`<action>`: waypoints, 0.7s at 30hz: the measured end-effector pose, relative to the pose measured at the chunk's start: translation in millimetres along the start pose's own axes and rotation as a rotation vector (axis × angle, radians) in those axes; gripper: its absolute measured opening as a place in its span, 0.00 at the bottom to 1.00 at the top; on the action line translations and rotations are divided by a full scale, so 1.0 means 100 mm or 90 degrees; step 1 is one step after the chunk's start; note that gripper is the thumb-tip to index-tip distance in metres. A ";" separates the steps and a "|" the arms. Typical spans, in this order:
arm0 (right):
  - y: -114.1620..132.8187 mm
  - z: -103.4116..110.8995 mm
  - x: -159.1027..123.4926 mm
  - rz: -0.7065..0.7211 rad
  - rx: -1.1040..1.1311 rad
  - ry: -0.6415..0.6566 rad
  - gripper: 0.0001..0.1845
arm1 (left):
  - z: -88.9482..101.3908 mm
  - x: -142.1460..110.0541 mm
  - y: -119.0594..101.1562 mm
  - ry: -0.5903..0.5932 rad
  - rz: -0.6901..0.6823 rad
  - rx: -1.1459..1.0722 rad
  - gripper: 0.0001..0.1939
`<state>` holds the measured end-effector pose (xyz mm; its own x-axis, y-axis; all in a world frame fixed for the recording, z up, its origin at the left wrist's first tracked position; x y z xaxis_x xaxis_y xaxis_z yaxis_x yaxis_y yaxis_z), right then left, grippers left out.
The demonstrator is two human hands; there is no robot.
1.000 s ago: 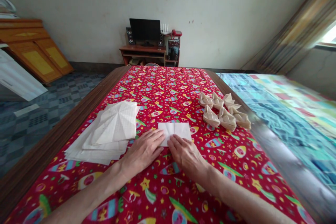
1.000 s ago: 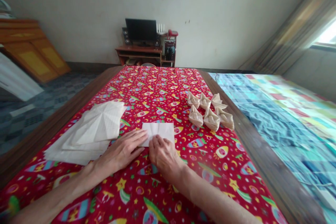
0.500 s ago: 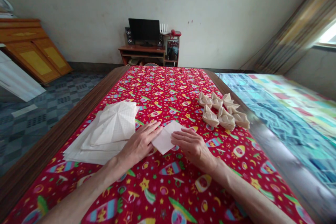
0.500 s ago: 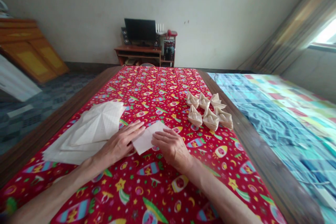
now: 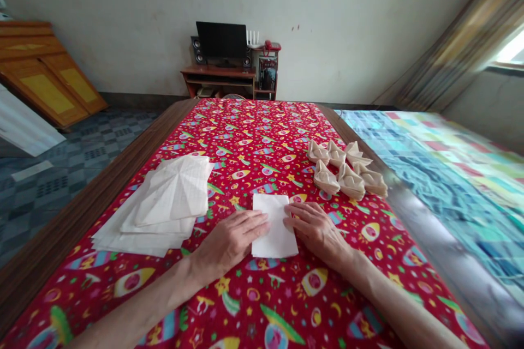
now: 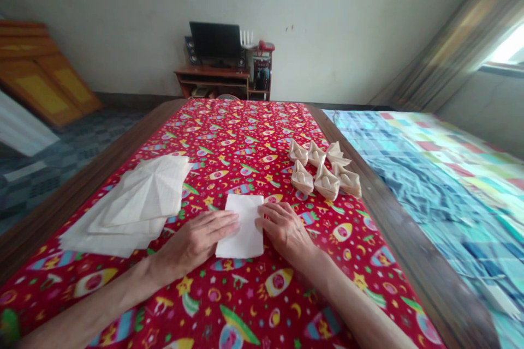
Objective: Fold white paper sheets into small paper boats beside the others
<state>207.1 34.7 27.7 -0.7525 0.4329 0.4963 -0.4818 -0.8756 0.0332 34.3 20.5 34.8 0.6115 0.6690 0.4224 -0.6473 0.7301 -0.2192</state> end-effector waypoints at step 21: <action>-0.12 -0.07 -0.10 -0.252 0.268 -0.058 0.08 | -0.09 0.02 0.34 -0.052 0.189 -0.240 0.06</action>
<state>217.1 42.0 16.5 -0.5007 0.7406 0.4482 -0.4849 -0.6689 0.5635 17.5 48.2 20.2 0.3781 0.8540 0.3574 -0.5687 0.5189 -0.6382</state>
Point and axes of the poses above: each hand's wrist, its own x-axis towards the middle knuckle, its own z-axis out of the back of the hand, y = z × x, the point moved 6 cm from there along x, towards the middle knuckle, and after that the axes turned 13 degrees about z, right-handed, at the moved point
